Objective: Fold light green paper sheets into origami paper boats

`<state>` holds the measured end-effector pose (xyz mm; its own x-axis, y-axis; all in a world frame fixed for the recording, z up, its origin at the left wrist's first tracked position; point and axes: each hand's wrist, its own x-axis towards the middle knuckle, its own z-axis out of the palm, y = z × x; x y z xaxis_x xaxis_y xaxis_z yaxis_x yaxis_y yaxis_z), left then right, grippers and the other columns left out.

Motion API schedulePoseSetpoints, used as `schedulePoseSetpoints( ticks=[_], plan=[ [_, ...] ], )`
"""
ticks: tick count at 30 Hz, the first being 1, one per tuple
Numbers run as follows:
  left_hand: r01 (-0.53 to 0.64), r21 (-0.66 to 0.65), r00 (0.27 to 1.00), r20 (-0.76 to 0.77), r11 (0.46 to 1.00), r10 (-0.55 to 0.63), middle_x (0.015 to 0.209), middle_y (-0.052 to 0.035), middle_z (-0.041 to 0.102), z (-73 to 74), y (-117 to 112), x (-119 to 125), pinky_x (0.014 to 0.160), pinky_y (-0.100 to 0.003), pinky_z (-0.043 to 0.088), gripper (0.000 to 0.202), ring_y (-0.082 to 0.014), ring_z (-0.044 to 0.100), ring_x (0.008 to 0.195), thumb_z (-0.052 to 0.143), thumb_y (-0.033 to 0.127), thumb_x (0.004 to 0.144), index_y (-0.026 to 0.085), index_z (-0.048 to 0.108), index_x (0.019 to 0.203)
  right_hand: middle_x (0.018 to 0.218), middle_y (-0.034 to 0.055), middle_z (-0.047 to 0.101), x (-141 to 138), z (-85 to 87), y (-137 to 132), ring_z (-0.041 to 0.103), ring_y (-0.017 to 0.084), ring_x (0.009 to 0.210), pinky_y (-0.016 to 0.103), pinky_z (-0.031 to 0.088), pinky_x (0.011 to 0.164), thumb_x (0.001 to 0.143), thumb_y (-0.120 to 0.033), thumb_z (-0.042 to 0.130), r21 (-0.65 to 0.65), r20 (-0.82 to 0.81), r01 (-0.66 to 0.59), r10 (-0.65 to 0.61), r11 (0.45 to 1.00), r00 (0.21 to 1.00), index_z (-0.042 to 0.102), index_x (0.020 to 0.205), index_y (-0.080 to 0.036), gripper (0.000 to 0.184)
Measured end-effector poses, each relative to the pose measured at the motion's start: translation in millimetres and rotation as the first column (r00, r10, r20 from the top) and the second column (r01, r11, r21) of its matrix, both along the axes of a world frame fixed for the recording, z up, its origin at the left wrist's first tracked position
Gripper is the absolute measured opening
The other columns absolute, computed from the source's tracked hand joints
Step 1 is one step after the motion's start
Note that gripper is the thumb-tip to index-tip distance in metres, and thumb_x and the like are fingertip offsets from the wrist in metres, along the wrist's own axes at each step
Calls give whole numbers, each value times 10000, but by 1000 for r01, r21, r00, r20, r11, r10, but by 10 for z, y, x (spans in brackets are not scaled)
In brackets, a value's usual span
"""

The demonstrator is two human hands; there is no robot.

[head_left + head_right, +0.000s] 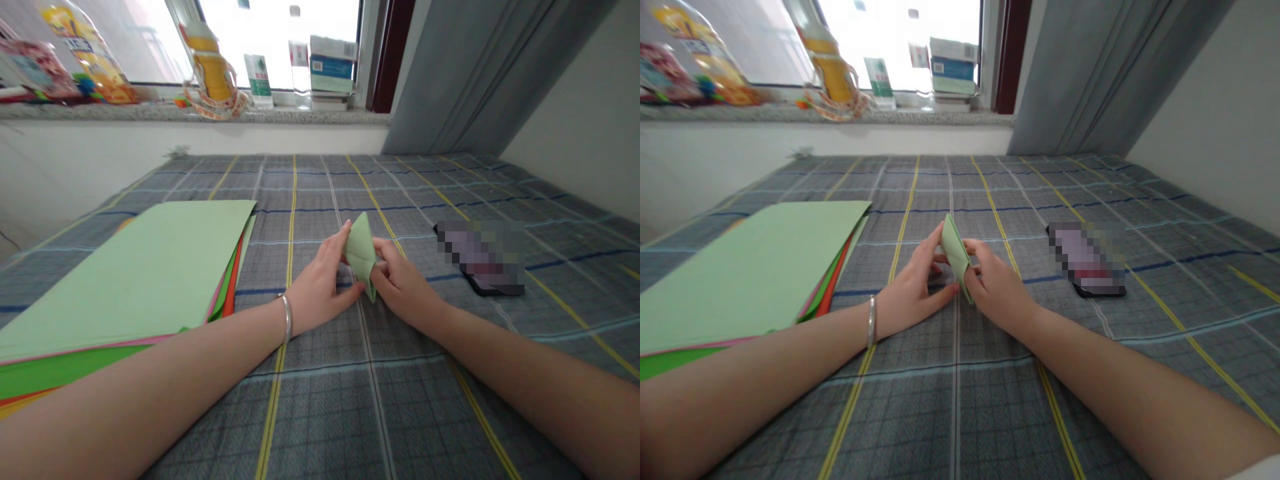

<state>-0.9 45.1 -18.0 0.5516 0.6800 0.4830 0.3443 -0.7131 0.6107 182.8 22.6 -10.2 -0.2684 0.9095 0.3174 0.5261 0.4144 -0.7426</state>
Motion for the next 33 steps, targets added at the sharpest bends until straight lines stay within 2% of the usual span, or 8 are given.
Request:
schedulePoseSetpoints(
  ticks=[3, 5, 9, 12, 19, 24, 28, 33],
  plan=[
    [23, -10, 1000, -5, 1000, -24, 1451, -140, 304, 16, 2, -5, 959, -449, 452, 874, -262, 478, 1184, 592, 239, 825, 291, 27, 1489, 1191, 100, 590, 21, -31, 47, 640, 186, 819, 351, 506, 707, 914, -367, 467, -15, -70, -18, 17, 1000, 997, 409, 1265, -238, 379],
    [60, -31, 998, -33, 998, -61, 1454, -136, 303, 31, -6, -4, 983, -461, 438, 851, -272, 454, 1213, 601, 274, 831, 291, 62, 1490, 1156, 100, 602, 28, -48, 67, 624, 218, 898, 375, 497, 749, 889, -422, 514, 19, -44, -4, 4, 1000, 999, 424, 1249, -236, 415],
    [72, -17, 996, -47, 997, -73, 1444, -133, 314, 52, -23, -3, 1033, -470, 400, 856, -284, 370, 1288, 621, 338, 828, 271, 79, 1487, 1180, 95, 593, 23, -57, 65, 578, 255, 1034, 412, 473, 832, 851, -410, 577, 75, 17, -8, 7, 997, 1000, 417, 1263, -245, 472],
    [58, -20, 998, -32, 998, -59, 1432, -126, 337, 52, -23, -6, 1024, -436, 415, 808, -262, 366, 1291, 592, 316, 849, 259, 92, 1481, 1215, 94, 578, 14, -39, 47, 571, 246, 1054, 405, 471, 855, 858, -412, 574, 79, -1, -39, 39, 996, 999, 415, 1280, -243, 482],
    [40, -85, 999, 28, 996, -38, 1394, -115, 393, 45, 20, -30, 969, -400, 457, 674, -233, 447, 1215, 534, 213, 847, 254, 222, 1443, 1112, 77, 630, 35, -8, 45, 610, 224, 979, 335, 505, 706, 929, -384, 454, 31, -19, -37, 37, 999, 999, 467, 1267, -248, 365],
    [64, -85, 997, 51, 994, -60, 1403, -65, 431, 29, 87, -59, 1113, -471, 300, 558, -220, 396, 1292, 434, 133, 845, 255, 358, 1384, 1080, 49, 658, 86, -27, 98, 618, 212, 948, 333, 497, 725, 914, -333, 475, 36, -1, -18, 19, 999, 1000, 544, 1224, -255, 327],
    [64, -82, 998, 29, 995, -62, 1425, -64, 424, 17, 137, -87, 1149, -456, 245, 615, -181, 365, 1331, 351, 40, 810, 228, 363, 1395, 1026, 38, 683, 130, -61, 142, 627, 185, 854, 327, 504, 703, 894, -320, 480, -39, -88, -5, 1, 999, 996, 613, 1185, -251, 327],
    [98, -101, 995, 2, 990, -98, 1442, -23, 411, 38, 147, -109, 1147, -471, 248, 604, -174, 365, 1341, 335, 5, 811, 288, 473, 1327, 1024, 30, 694, 164, -96, 175, 592, 136, 703, 295, 493, 601, 844, -286, 487, -166, -243, -47, 5, 985, 970, 682, 1109, -260, 330]
  ],
)
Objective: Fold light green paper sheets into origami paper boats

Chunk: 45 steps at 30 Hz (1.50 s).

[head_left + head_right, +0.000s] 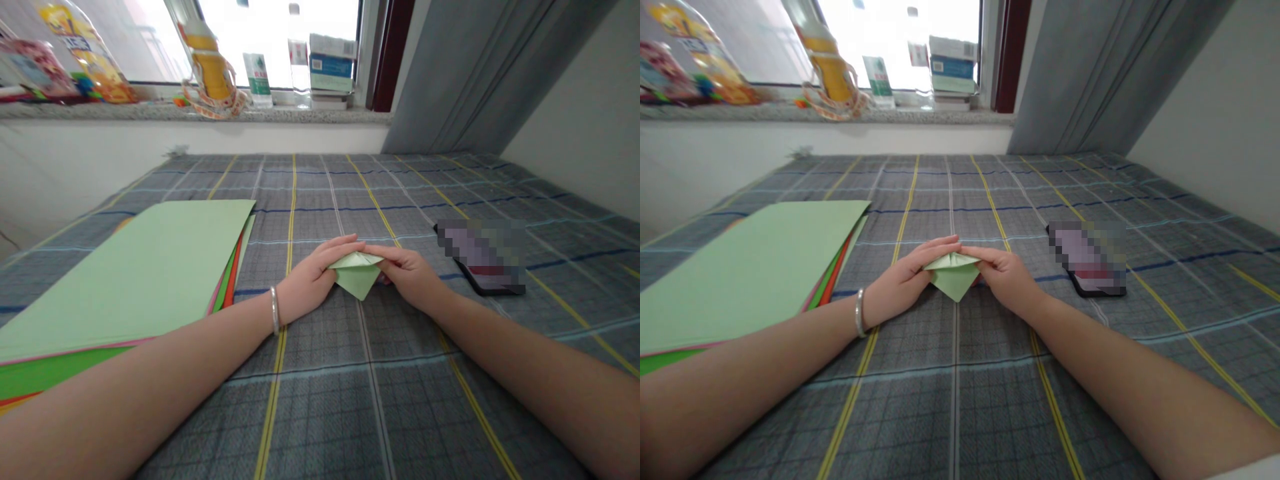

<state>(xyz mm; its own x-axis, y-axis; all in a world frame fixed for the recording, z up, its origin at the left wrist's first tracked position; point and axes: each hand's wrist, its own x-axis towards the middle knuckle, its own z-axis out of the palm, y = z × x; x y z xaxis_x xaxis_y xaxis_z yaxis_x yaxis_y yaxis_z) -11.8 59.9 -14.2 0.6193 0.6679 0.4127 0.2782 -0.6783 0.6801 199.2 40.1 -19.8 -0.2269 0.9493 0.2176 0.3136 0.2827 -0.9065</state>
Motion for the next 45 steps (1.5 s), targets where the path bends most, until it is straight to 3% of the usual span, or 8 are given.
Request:
schedulePoseSetpoints(
  ticks=[5, 9, 14, 18, 23, 32, 39, 45],
  plan=[
    [-43, -64, 999, 14, 997, 44, 1487, -3, 328, 15, -17, 4, 1131, -475, 283, 464, -192, 397, 1318, 355, 55, 880, 306, 629, 1157, 805, 1, 691, 1, -33, 19, 520, 111, 580, 278, 458, 558, 787, -206, 478, -25, -49, 7, -8, 1000, 999, 715, 1037, -248, 347],
    [-26, -98, 1000, 2, 995, 26, 1493, 6, 317, 27, -16, -22, 1156, -472, 227, 508, -192, 351, 1348, 386, 16, 821, 301, 631, 1163, 716, -6, 658, 9, -29, 16, 481, 109, 549, 275, 429, 547, 771, -175, 460, -38, -16, 24, -24, 999, 1000, 712, 1046, -227, 377],
    [2, -156, 1000, 13, 988, 0, 1488, -31, 324, 69, -30, -49, 1152, -446, 245, 351, -214, 351, 1350, 442, 135, 869, 244, 654, 1125, 865, 24, 689, 27, 50, -19, 526, 121, 639, 264, 435, 571, 715, -149, 425, -88, -56, -13, 8, 996, 998, 719, 1017, -203, 425],
    [-75, -100, 997, -23, 992, 73, 1457, -63, 356, 63, -33, -16, 1134, -458, 272, 243, -231, 379, 1329, 495, 274, 902, 230, 673, 1062, 934, 37, 687, 13, 70, -31, 550, 123, 678, 258, 447, 583, 801, -229, 456, -70, -27, -44, 42, 997, 999, 699, 1044, -194, 345],
    [-125, -53, 991, -64, 991, 121, 1456, -79, 332, 47, -30, 9, 1120, -464, 287, 165, -239, 370, 1332, 561, 261, 865, 218, 683, 967, 1049, 40, 664, -10, -5, -10, 601, 140, 784, 285, 484, 676, 862, -357, 533, -13, 18, -96, 96, 995, 995, 635, 1134, -222, 320],
    [-156, -44, 987, -52, 987, 154, 1442, -93, 333, 12, -28, 21, 1101, -500, 293, 86, -257, 342, 1344, 653, 216, 784, 195, 613, 857, 1155, 39, 620, -7, -77, 9, 603, 124, 738, 305, 519, 706, 847, -306, 575, 28, 123, -122, 118, 992, 985, 491, 1289, -274, 451],
    [-179, -38, 984, 2, 983, 179, 1405, -128, 373, -11, -28, 22, 1099, -509, 277, 417, -262, 335, 1332, 618, 224, 792, 211, 474, 1182, 1070, 35, 613, -11, -126, 26, 611, 144, 764, 324, 530, 720, 825, -310, 604, 48, 160, -116, 107, 992, 981, 428, 1319, -296, 524],
    [-204, -221, 975, 47, 954, 219, 1322, -132, 473, -28, -12, 23, 1012, -460, 393, 546, -264, 483, 1184, 602, 285, 810, 177, 399, 1305, 991, 44, 610, -14, -85, -12, 606, 170, 793, 356, 518, 743, 813, -377, 625, 55, 234, -135, 119, 989, 965, 349, 1379, -269, 639]
  ],
)
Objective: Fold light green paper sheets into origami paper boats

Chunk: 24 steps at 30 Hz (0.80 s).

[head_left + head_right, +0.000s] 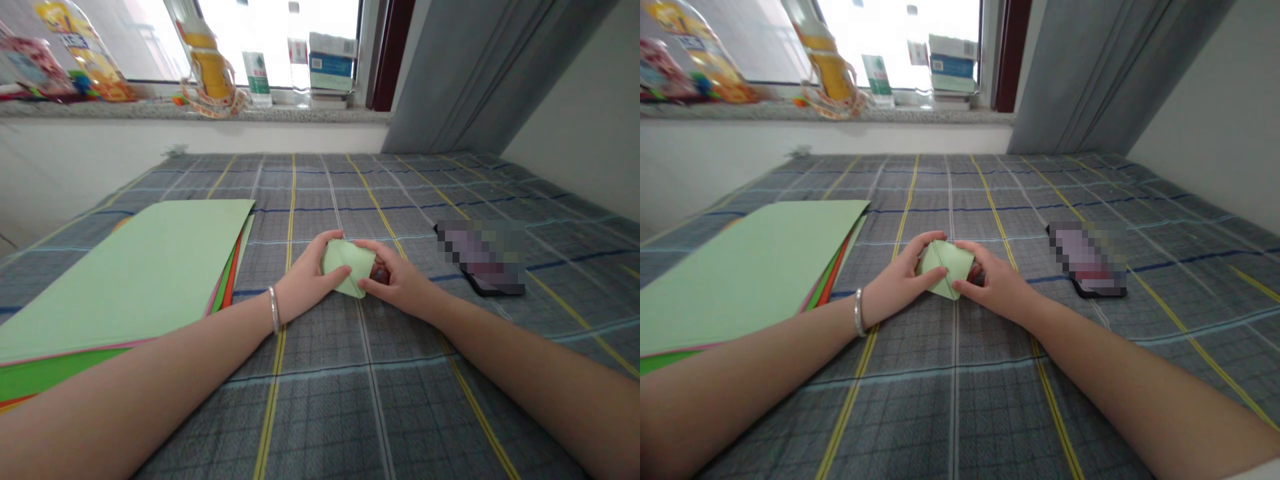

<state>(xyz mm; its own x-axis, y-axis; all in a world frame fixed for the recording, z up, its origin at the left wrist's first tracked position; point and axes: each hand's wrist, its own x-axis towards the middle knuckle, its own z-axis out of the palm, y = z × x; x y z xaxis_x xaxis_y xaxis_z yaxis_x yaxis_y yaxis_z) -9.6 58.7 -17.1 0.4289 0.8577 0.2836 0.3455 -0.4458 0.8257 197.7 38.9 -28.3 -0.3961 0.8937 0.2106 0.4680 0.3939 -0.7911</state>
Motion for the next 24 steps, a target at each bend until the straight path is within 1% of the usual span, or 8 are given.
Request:
schedulePoseSetpoints(
  ticks=[6, 12, 13, 15, 17, 19, 22, 24],
  plan=[
    [27, -179, 990, 143, 983, -1, 1112, -89, 585, -1, 25, 23, 839, -357, 497, 610, -194, 592, 949, 631, 295, 790, 167, 357, 1320, 1010, 78, 617, -66, 82, -76, 612, 217, 829, 403, 508, 743, 717, -387, 723, -7, 126, 56, -54, 998, 991, 125, 1487, -234, 987],
    [69, -277, 972, 235, 958, -2, 987, -58, 612, 33, 16, 45, 749, -310, 515, 673, -174, 609, 865, 669, 225, 738, 165, 354, 1330, 985, 55, 605, -70, 12, -47, 608, 188, 810, 363, 500, 734, 740, -366, 704, -27, 7, 31, -31, 999, 999, 1, 1492, -243, 1037],
    [84, -298, 965, 262, 951, -3, 969, -52, 615, 38, 13, 48, 726, -298, 517, 694, -169, 613, 846, 673, 218, 732, 167, 341, 1340, 967, 49, 605, -65, 3, -34, 599, 180, 787, 346, 495, 709, 744, -375, 699, -25, 2, 36, -36, 999, 999, 53, 1488, -237, 994],
    [111, -332, 951, 308, 937, -3, 926, -35, 620, 48, 8, 54, 675, -267, 515, 736, -150, 616, 792, 685, 202, 715, 171, 317, 1352, 883, 33, 608, -59, 2, -11, 569, 166, 719, 314, 468, 636, 744, -403, 691, -9, 79, 39, -38, 999, 996, 331, 1397, -221, 768],
    [136, -352, 938, 347, 926, -6, 896, -19, 627, 58, 2, 57, 649, -244, 512, 761, -136, 618, 758, 692, 187, 704, 178, 303, 1358, 803, 22, 605, -60, 21, -1, 536, 155, 666, 294, 426, 585, 751, -418, 677, 15, 194, 16, -19, 1000, 981, 576, 1132, -205, 448],
    [153, -360, 929, 369, 920, -10, 881, -11, 637, 64, -2, 57, 644, -236, 514, 770, -127, 624, 740, 694, 180, 700, 186, 300, 1361, 774, 19, 608, -64, 43, 0, 525, 150, 654, 285, 405, 574, 772, -404, 652, 21, 235, -13, 8, 1000, 972, 635, 946, -195, 273],
    [170, -356, 928, 371, 919, -28, 899, -16, 653, 58, -3, 53, 661, -246, 523, 741, -129, 636, 744, 690, 197, 713, 191, 320, 1356, 731, 10, 606, -66, 62, -7, 523, 144, 630, 277, 394, 562, 785, -380, 636, -11, 194, 6, -4, 1000, 981, 646, 882, -187, 216],
    [169, -320, 934, 353, 932, -48, 971, -43, 661, 49, -1, 50, 721, -273, 532, 649, -147, 643, 819, 681, 225, 732, 178, 391, 1311, 699, 3, 596, -61, 70, -12, 517, 139, 611, 273, 385, 550, 788, -374, 632, -25, 158, 27, -22, 999, 987, 650, 848, -184, 200]
  ],
)
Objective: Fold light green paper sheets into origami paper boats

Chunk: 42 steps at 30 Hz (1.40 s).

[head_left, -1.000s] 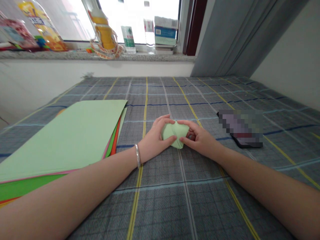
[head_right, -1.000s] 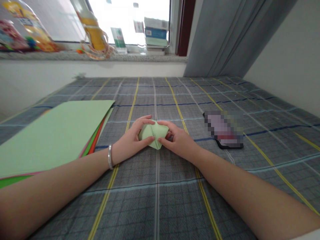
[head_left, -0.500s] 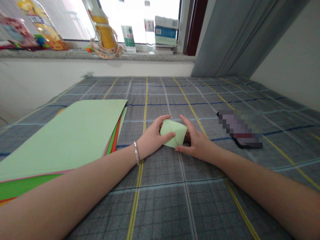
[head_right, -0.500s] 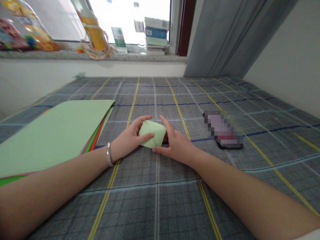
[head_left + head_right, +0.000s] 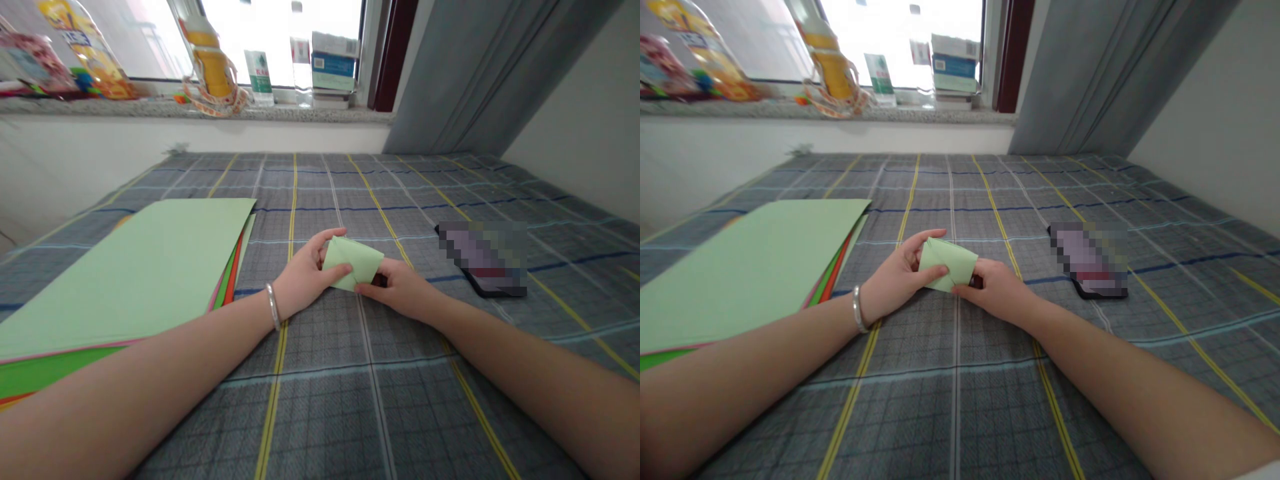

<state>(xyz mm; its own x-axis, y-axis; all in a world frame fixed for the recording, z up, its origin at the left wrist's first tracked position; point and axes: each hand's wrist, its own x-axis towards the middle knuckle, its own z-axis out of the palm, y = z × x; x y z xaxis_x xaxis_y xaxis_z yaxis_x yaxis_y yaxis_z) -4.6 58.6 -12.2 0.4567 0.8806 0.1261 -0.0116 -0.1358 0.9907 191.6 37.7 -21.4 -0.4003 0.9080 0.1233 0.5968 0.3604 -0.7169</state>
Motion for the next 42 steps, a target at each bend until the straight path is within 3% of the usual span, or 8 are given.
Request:
schedulePoseSetpoints(
  ticks=[2, 4, 8, 13, 22, 27, 35, 42],
  plan=[
    [-7, 68, 999, -50, 998, 11, 1040, -67, 659, -6, 1, -3, 785, -297, 528, 492, -165, 636, 896, 667, 266, 755, 157, 495, 1203, 681, 1, 593, 4, 10, -4, 512, 133, 600, 270, 382, 544, 796, -372, 621, -1, -47, 14, -15, 1000, 999, 652, 822, -179, 198],
    [-11, 110, 992, -125, 994, 25, 1031, -68, 666, -4, -2, -5, 765, -300, 532, 381, -163, 639, 856, 652, 304, 770, 150, 552, 1104, 690, 6, 612, 5, 20, -4, 519, 132, 597, 270, 390, 542, 795, -374, 616, -21, -108, 32, -35, 999, 994, 654, 829, -172, 209],
    [34, 92, 953, -304, 995, -4, 815, -15, 680, 21, -14, -6, 613, -266, 517, 276, -129, 611, 627, 667, 280, 747, 156, 588, 980, 742, 20, 671, 3, 26, 3, 587, 145, 631, 278, 443, 567, 774, -364, 626, -108, -261, 52, -79, 993, 962, 643, 883, -168, 225],
    [77, 105, 939, -342, 991, -36, 702, 21, 652, 51, -19, -9, 588, -232, 480, 141, -117, 595, 613, 645, 273, 761, 163, 598, 838, 719, 32, 689, 5, 34, 2, 633, 155, 633, 289, 497, 596, 798, -366, 604, -188, -282, 38, -91, 982, 955, 618, 855, -178, 197],
    [103, 23, 943, -321, 994, -90, 652, -15, 666, 59, -27, -28, 614, -229, 490, 287, -103, 570, 579, 517, 391, 866, 150, 599, 733, 689, 11, 675, 5, 47, -21, 615, 145, 598, 275, 472, 551, 804, -331, 590, -195, -249, 10, -59, 981, 967, 609, 910, -185, 182],
    [88, 78, 951, -303, 993, -60, 729, -38, 663, 13, -31, -21, 629, -247, 494, 437, -129, 592, 635, 399, 504, 903, 147, 627, 797, 687, 6, 682, 35, 48, -4, 601, 140, 594, 272, 455, 567, 811, -323, 585, -206, -185, -32, -7, 978, 983, 634, 882, -186, 162],
    [0, 84, 968, -249, 996, 21, 723, -25, 633, 20, 4, -51, 654, -266, 466, 429, -150, 568, 688, 453, 524, 867, 139, 626, 787, 700, 13, 700, 51, 48, -11, 639, 165, 664, 306, 487, 661, 818, -306, 585, -229, -107, -96, 74, 969, 992, 639, 811, -190, 128],
    [-28, 28, 988, -149, 999, 32, 759, -12, 627, 58, -21, -34, 632, -244, 453, 357, -132, 552, 676, 529, 494, 835, 151, 629, 834, 678, 3, 695, 30, 103, -38, 617, 148, 621, 285, 462, 616, 807, -282, 590, -224, -82, -108, 91, 969, 992, 619, 716, -193, 130]
  ],
)
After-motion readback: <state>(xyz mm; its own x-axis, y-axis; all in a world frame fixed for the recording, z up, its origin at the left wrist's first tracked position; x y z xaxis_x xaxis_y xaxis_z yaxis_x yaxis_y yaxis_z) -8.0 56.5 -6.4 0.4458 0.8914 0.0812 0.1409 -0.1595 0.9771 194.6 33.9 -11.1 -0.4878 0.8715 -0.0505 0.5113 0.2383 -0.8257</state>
